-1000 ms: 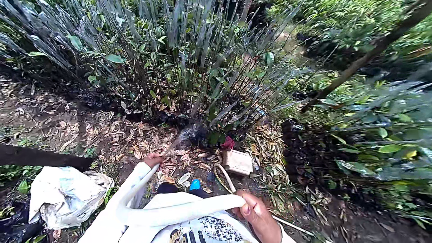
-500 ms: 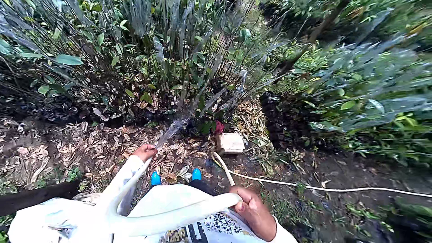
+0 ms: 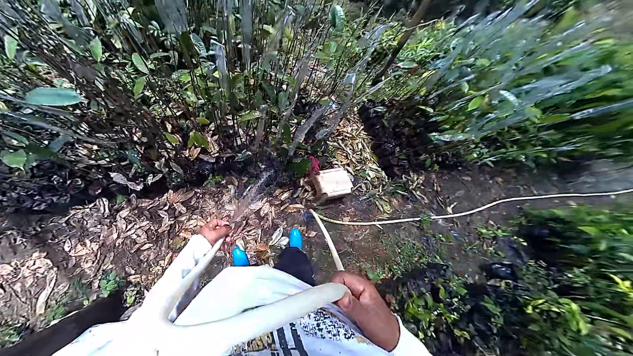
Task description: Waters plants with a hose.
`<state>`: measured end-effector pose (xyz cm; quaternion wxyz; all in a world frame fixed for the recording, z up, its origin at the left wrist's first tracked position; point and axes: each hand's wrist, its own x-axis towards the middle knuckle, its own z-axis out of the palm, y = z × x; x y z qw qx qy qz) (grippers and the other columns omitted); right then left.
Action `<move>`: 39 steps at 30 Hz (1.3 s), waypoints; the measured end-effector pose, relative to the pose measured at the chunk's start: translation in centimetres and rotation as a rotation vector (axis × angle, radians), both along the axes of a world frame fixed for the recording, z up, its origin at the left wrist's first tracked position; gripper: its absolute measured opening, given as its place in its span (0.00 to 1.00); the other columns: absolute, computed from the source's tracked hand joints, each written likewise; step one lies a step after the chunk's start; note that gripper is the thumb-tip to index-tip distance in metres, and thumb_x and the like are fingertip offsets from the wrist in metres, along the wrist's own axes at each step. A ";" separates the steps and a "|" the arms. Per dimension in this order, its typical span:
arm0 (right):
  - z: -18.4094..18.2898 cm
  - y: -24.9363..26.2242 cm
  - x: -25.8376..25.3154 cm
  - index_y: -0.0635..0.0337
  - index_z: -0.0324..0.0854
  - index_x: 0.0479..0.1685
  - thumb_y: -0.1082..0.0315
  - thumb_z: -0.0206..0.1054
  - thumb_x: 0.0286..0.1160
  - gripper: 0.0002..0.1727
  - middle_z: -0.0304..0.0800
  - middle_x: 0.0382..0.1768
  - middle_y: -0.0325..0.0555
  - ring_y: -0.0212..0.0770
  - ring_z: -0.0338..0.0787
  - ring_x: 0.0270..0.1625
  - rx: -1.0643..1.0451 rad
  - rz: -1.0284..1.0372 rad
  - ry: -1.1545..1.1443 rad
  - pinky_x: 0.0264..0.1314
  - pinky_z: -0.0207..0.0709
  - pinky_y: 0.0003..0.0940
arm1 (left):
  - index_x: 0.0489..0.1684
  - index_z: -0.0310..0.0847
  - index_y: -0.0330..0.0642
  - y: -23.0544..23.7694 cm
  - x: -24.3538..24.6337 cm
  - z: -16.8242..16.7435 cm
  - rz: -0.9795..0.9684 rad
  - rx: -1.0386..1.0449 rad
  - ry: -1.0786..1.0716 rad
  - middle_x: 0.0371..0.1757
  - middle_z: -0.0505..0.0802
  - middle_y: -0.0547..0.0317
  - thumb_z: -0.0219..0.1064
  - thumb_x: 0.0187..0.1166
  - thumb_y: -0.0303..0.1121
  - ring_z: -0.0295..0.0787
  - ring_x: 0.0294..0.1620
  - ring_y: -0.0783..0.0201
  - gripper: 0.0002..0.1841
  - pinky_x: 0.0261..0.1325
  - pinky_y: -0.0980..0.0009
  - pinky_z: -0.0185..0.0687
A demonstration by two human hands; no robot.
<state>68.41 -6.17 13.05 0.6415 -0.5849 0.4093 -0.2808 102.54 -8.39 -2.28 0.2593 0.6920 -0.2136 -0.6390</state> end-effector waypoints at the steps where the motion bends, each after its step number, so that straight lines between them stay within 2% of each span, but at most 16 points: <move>1: -0.2 0.3 0.4 0.45 0.83 0.30 0.33 0.66 0.72 0.25 0.82 0.24 0.17 0.10 0.79 0.28 -0.008 0.006 -0.012 0.32 0.73 0.11 | 0.63 0.71 0.30 0.1 0.9 0.2 0.007 -0.012 -0.020 0.26 0.86 0.60 0.60 0.87 0.28 0.78 0.16 0.73 0.14 0.20 0.78 0.74; 6: -0.3 1.0 1.8 0.46 0.84 0.31 0.36 0.69 0.73 0.23 0.84 0.25 0.17 0.10 0.80 0.30 0.004 0.011 -0.054 0.34 0.74 0.10 | 0.64 0.71 0.28 1.1 5.6 0.9 0.097 -0.071 -0.178 0.27 0.87 0.58 0.61 0.86 0.28 0.79 0.16 0.73 0.15 0.21 0.77 0.76; 9: -0.2 1.0 2.1 0.48 0.84 0.30 0.34 0.68 0.72 0.25 0.83 0.26 0.18 0.10 0.79 0.31 -0.040 0.026 -0.029 0.34 0.73 0.11 | 0.64 0.72 0.29 1.7 7.1 2.1 0.147 -0.102 -0.239 0.27 0.88 0.58 0.61 0.86 0.28 0.78 0.17 0.73 0.15 0.22 0.77 0.76; 13: -0.4 1.0 2.5 0.50 0.82 0.28 0.33 0.66 0.74 0.28 0.80 0.23 0.21 0.10 0.76 0.28 -0.102 0.065 -0.031 0.31 0.70 0.10 | 0.61 0.73 0.30 2.0 6.6 2.7 0.144 -0.112 -0.209 0.24 0.87 0.61 0.62 0.85 0.27 0.78 0.15 0.75 0.13 0.19 0.79 0.74; 17: -0.5 1.3 2.4 0.52 0.82 0.28 0.34 0.66 0.75 0.28 0.81 0.24 0.23 0.11 0.77 0.30 -0.109 0.090 -0.038 0.33 0.71 0.10 | 0.70 0.69 0.31 2.2 5.5 2.0 0.120 -0.082 -0.093 0.27 0.87 0.60 0.64 0.86 0.29 0.78 0.15 0.74 0.18 0.19 0.79 0.75; 19: -0.6 1.6 2.2 0.52 0.82 0.28 0.35 0.66 0.75 0.28 0.80 0.24 0.23 0.11 0.77 0.29 -0.104 0.091 -0.037 0.32 0.71 0.11 | 0.64 0.73 0.32 2.3 4.9 1.2 0.102 -0.089 -0.072 0.25 0.88 0.60 0.64 0.85 0.28 0.79 0.15 0.74 0.15 0.18 0.80 0.75; 26: -0.3 2.5 1.9 0.49 0.83 0.30 0.34 0.66 0.74 0.27 0.80 0.25 0.21 0.10 0.77 0.29 -0.094 0.068 -0.030 0.32 0.70 0.10 | 0.60 0.72 0.32 2.1 2.4 0.8 0.068 -0.070 0.001 0.23 0.87 0.61 0.62 0.86 0.26 0.76 0.13 0.74 0.11 0.17 0.80 0.72; 34: -0.3 2.7 1.8 0.48 0.82 0.30 0.35 0.66 0.75 0.26 0.80 0.23 0.20 0.10 0.76 0.27 -0.103 0.062 -0.028 0.30 0.69 0.09 | 0.60 0.71 0.32 2.3 3.7 1.0 0.138 -0.066 -0.060 0.23 0.86 0.61 0.62 0.86 0.26 0.75 0.12 0.75 0.11 0.17 0.80 0.72; 39: -0.3 2.7 1.9 0.47 0.83 0.31 0.34 0.65 0.76 0.25 0.80 0.24 0.19 0.09 0.77 0.29 -0.093 0.073 -0.015 0.31 0.70 0.09 | 0.63 0.71 0.31 3.3 4.7 1.1 0.129 -0.032 -0.105 0.26 0.87 0.60 0.63 0.86 0.28 0.78 0.16 0.73 0.14 0.20 0.78 0.75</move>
